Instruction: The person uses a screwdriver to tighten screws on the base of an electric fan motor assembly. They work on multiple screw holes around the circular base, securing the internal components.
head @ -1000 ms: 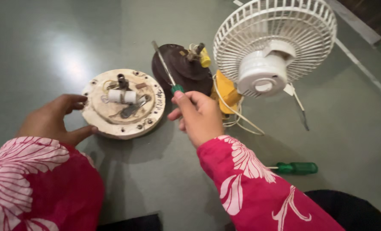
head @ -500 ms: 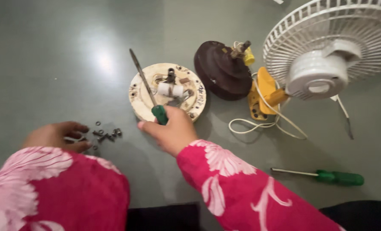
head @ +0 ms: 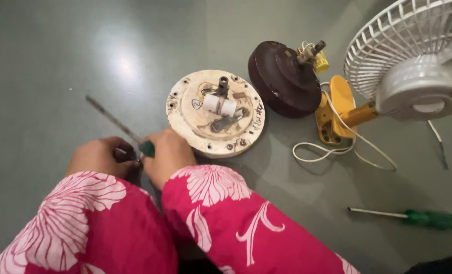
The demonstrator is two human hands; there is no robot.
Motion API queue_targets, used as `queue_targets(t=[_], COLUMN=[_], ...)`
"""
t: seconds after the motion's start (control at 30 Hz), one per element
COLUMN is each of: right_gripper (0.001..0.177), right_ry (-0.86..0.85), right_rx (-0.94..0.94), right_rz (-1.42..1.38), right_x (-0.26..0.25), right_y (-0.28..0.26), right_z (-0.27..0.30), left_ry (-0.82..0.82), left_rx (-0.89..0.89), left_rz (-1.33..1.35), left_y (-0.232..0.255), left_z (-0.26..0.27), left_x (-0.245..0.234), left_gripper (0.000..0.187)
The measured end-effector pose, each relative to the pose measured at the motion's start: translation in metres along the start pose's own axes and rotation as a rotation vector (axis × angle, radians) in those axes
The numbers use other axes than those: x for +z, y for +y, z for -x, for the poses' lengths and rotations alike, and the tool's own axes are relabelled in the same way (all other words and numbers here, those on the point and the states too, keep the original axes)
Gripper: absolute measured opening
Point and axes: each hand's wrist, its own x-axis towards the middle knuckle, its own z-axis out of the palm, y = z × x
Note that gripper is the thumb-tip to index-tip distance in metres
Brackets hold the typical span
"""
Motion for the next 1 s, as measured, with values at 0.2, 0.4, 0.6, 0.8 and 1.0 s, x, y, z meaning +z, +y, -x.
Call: queue_targets(t=[0.2, 0.4, 0.6, 0.8, 1.0], right_gripper=[0.010, 0.021, 0.027, 0.021, 0.015], right_ry=[0.041, 0.062, 0.116, 0.114, 0.179], right_rx=[0.038, 0.055, 0.063, 0.112, 0.072], right_rz=[0.000, 0.035, -0.075, -0.065, -0.204], right_x=[0.013, 0.015, 0.012, 0.010, 0.014], right_y=[0.007, 0.005, 0.003, 0.008, 0.009], right_z=[0.009, 0.006, 0.006, 0.005, 0.011], left_ry=[0.003, 0.013, 0.044, 0.114, 0.213], left_rx=[0.000, -0.032, -0.050, -0.066, -0.056], left_rz=[0.014, 0.012, 0.008, 0.038, 0.134], left_y=[0.001, 0.005, 0.008, 0.010, 0.013], left_z=[-0.002, -0.001, 0.002, 0.002, 0.001], left_x=[0.000, 0.002, 0.004, 0.008, 0.009], left_gripper=[0.035, 0.023, 0.022, 0.021, 0.020])
